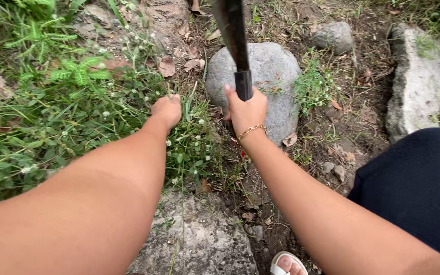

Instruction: The person uses a small hand hoe to loosen soil and remove weeds from a garden bed. They pull out the weeds by hand and place them aside, working around rocks and plants.

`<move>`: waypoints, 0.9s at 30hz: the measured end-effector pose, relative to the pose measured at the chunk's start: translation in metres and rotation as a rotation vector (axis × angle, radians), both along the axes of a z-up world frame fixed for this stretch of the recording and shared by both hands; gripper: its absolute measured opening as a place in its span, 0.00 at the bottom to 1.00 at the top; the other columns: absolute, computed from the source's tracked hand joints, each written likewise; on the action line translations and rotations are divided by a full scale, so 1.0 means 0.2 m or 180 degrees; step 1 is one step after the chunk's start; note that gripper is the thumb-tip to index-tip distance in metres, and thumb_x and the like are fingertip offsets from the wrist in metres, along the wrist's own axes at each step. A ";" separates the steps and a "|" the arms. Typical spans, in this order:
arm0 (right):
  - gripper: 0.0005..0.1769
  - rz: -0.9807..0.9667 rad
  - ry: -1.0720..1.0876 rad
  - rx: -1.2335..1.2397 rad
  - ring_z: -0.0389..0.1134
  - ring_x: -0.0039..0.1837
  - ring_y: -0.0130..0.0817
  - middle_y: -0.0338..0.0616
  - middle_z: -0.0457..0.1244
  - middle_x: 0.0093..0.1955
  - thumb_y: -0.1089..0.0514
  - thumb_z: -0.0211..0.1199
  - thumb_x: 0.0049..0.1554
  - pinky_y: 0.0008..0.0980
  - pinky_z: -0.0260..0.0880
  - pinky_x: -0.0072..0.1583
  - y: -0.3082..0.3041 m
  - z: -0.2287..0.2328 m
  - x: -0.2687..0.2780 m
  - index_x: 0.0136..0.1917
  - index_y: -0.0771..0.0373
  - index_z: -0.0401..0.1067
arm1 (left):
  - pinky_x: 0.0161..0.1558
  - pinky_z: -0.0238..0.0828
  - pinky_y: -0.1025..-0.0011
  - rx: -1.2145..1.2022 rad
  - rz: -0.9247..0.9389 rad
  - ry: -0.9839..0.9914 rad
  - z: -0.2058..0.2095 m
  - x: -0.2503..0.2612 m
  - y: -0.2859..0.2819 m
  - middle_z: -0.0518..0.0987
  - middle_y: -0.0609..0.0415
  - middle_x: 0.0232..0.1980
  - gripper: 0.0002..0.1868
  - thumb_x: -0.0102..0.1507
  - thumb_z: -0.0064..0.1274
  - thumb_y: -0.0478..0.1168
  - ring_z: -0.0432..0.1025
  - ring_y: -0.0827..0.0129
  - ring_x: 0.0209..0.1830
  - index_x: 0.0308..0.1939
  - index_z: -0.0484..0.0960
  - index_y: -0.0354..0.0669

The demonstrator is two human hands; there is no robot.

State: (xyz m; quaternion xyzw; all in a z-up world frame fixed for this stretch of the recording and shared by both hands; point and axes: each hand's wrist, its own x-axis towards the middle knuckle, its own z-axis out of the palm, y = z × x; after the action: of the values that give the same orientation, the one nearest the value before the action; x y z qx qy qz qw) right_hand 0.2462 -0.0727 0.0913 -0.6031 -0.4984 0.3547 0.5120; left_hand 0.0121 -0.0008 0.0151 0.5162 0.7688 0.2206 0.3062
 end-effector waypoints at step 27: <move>0.18 0.0184 0.0382 -0.1731 0.60 0.23 0.34 0.42 0.59 0.25 0.51 0.68 0.57 0.38 0.63 0.28 -0.31 0.18 0.08 0.37 0.68 0.69 | 0.67 0.51 0.46 0.2392 0.0399 0.0918 0.71 0.35 -0.62 0.58 0.42 0.68 0.49 0.50 0.74 0.47 0.58 0.47 0.69 0.68 0.64 0.38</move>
State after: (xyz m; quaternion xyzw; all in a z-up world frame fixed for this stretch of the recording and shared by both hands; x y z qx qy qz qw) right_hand 0.2616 -0.1355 0.1276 -0.6817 -0.3707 0.5250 0.3495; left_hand 0.0816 -0.1245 0.1580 0.5699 0.6997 0.4298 -0.0288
